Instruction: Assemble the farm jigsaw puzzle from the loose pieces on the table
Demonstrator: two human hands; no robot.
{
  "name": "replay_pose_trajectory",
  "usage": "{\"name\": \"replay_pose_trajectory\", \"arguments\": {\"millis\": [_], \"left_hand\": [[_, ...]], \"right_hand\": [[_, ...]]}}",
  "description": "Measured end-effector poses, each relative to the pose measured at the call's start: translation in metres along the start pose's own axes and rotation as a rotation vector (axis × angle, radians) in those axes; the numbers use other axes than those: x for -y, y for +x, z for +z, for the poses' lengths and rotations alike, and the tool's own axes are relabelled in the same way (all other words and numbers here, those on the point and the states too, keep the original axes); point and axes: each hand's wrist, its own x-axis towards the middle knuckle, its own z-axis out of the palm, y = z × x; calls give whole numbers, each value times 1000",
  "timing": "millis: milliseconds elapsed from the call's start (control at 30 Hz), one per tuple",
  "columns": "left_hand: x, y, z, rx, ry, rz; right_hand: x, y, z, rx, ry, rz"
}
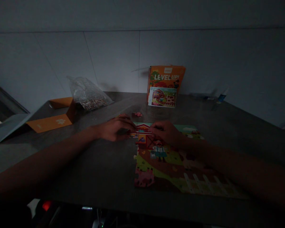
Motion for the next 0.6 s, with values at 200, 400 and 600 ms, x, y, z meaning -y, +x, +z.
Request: {"name": "replay_pose_trajectory", "arguments": {"millis": [200,400,600], "left_hand": [[-2,2,-1,-22,-25,18],[-4,4,0,-40,-57,16],[-3,3,0,-33,-41,13]], "right_hand": [[-1,0,1,-3,-6,3],[-2,-1,2,11,8,8],[-4,-2,3,16,31,9]]}}
